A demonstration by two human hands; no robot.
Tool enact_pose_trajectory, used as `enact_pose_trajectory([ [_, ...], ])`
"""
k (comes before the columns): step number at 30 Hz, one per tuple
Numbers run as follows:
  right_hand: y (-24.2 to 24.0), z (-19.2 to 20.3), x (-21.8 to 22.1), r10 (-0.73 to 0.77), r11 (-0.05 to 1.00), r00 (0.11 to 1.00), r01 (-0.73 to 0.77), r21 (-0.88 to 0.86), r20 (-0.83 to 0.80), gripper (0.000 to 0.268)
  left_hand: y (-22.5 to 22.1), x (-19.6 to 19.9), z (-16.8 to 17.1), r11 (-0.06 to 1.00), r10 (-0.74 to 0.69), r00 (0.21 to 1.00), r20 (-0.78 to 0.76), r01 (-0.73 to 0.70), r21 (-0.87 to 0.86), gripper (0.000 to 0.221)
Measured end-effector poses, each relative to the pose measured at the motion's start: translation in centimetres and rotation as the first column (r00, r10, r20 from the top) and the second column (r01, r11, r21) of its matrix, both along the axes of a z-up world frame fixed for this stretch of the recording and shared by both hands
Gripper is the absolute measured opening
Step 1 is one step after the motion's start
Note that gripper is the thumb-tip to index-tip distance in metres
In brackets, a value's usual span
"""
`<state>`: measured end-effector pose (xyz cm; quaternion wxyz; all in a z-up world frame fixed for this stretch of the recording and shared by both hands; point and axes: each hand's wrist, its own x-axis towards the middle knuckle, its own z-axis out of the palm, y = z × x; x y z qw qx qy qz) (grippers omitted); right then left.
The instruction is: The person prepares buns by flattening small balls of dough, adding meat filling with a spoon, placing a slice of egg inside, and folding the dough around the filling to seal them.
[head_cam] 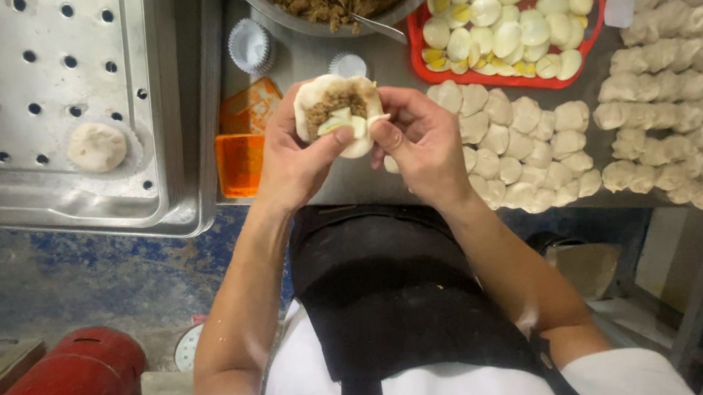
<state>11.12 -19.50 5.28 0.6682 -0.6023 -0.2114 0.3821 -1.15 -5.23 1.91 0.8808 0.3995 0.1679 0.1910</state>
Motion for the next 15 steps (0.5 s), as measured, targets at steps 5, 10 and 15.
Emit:
enact_pose_trajectory([
  [5, -0.7, 1.2, 1.1, 0.056, 0.997, 0.575, 0.006, -0.072, 0.816, 0.018, 0.0, 0.1, 0.8, 0.978, -0.027, 0.993, -0.115, 0.050, 0.200, 0.044],
  [10, -0.6, 3.6, 2.7, 0.198, 0.978, 0.979, -0.195, 0.077, -0.043, 0.047, 0.8, -0.2, 1.6, 0.971, -0.180, 0.983, 0.036, 0.171, 0.167, 0.046],
  [15, -0.9, 4.9, 3.0, 0.260, 0.966, 0.947, -0.253, -0.060, 0.189, 0.030, 0.4, 0.0, 2.4, 0.964, -0.218, 0.976, -0.024, 0.219, 0.150, 0.040],
])
